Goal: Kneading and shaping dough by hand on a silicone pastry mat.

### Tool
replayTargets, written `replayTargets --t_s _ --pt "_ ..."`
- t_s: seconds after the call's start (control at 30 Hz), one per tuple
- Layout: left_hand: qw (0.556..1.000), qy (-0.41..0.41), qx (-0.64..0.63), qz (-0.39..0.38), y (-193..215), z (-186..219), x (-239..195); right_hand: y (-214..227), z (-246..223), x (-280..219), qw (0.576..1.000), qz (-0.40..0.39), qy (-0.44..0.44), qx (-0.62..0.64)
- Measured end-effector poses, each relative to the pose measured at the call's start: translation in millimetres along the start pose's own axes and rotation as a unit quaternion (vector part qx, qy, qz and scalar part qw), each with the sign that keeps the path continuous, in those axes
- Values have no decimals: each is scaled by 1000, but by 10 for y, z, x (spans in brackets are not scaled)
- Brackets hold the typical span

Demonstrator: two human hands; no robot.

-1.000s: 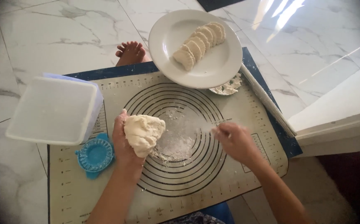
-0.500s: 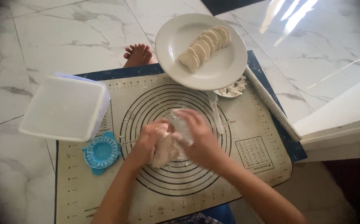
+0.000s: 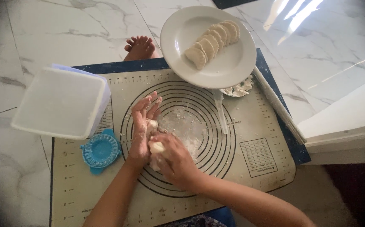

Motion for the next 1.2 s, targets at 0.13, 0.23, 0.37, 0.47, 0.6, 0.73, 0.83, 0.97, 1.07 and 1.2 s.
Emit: replayTargets --t_s 0.13,0.23,0.37,0.47,0.6,0.73,0.83,0.97,1.07,1.2 --pt "998 52 -31 -6 -42 6 22 63 47 -71 998 -65 12 5" --pt "990 105 -91 -36 -107 -3 44 91 35 -80 989 -150 6 -3" --pt "979 140 -152 -3 -38 -14 57 14 67 -171 981 -180 38 -68" --pt "976 125 -179 4 4 21 89 -5 17 -171 980 -160 69 -97" --pt "979 115 -169 11 24 72 106 0 -87 -125 979 -99 116 -137" --pt "988 80 -128 16 136 54 123 27 28 19 976 -178 13 -127" --pt "993 85 -59 57 303 -70 99 342 39 267 987 -138 -78 27" --pt "994 75 -45 58 316 -35 162 688 -54 269 985 -107 -134 31" --pt "993 66 -49 83 336 40 147 554 -89 12 986 -130 -89 -53" --pt "994 43 -42 93 377 99 139 101 31 -517 973 -112 117 -166"
Point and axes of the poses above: each hand's wrist, its own x-axis towards the middle knuckle, its own y-axis out of the back of the hand, z = x × y, the point moved 8 cm from there along x, towards the middle knuckle, and after that the axes turned 4 degrees about -x, right-handed, at the moved point
